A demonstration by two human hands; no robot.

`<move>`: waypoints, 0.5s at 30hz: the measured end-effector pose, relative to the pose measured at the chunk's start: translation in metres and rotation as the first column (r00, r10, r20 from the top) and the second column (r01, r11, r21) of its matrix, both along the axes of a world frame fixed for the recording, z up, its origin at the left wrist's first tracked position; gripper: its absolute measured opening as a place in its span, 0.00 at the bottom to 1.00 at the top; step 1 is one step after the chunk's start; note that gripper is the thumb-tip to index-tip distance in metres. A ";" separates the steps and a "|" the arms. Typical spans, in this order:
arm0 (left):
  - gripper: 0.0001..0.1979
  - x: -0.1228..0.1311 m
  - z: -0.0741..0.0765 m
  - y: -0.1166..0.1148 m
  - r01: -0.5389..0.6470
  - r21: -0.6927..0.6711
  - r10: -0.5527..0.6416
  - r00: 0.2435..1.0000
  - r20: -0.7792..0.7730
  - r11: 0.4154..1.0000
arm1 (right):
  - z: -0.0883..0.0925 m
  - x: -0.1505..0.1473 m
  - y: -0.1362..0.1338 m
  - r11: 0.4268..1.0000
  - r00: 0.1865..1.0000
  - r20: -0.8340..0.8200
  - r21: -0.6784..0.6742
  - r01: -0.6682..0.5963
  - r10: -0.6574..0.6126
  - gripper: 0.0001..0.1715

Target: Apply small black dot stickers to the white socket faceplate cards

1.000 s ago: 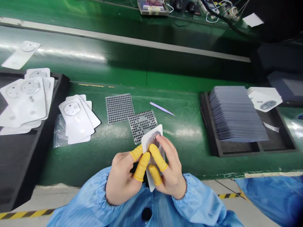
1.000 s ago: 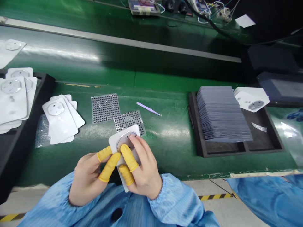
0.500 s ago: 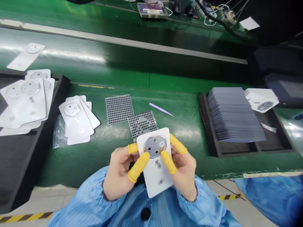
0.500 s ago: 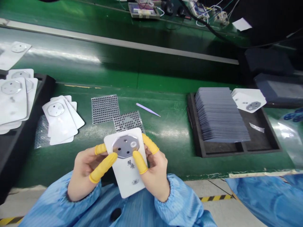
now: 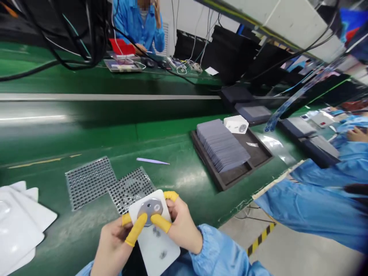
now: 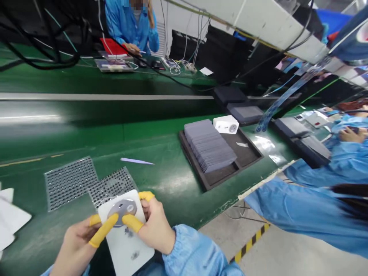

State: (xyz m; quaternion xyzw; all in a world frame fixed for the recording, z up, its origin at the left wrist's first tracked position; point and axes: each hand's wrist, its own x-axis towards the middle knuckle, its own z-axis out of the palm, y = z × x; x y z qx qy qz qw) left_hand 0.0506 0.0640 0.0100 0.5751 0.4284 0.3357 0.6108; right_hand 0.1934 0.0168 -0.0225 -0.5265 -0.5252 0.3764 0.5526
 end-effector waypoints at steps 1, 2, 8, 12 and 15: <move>0.09 0.002 -0.003 0.000 0.026 0.014 -0.026 1.000 -0.012 1.000 | -0.002 0.003 -0.002 1.000 1.000 0.017 0.014 -0.008 0.007 0.25; 0.10 0.004 -0.007 0.000 0.040 0.052 -0.038 0.999 -0.037 0.998 | -0.005 0.008 -0.002 1.000 0.999 0.038 0.024 -0.010 0.009 0.24; 0.17 -0.001 -0.056 0.000 -0.025 0.467 0.258 0.859 -0.442 0.884 | -0.034 0.091 0.040 0.977 0.933 0.298 -0.008 0.211 -0.199 0.20; 0.20 -0.018 -0.076 -0.021 0.129 0.504 0.223 0.785 -0.578 0.854 | -0.036 0.133 0.071 0.937 0.811 0.497 0.014 0.350 -0.310 0.23; 0.24 -0.029 -0.079 -0.043 0.326 0.508 0.136 0.723 -0.678 0.797 | -0.026 0.112 0.063 0.951 0.725 0.629 0.081 0.299 -0.282 0.25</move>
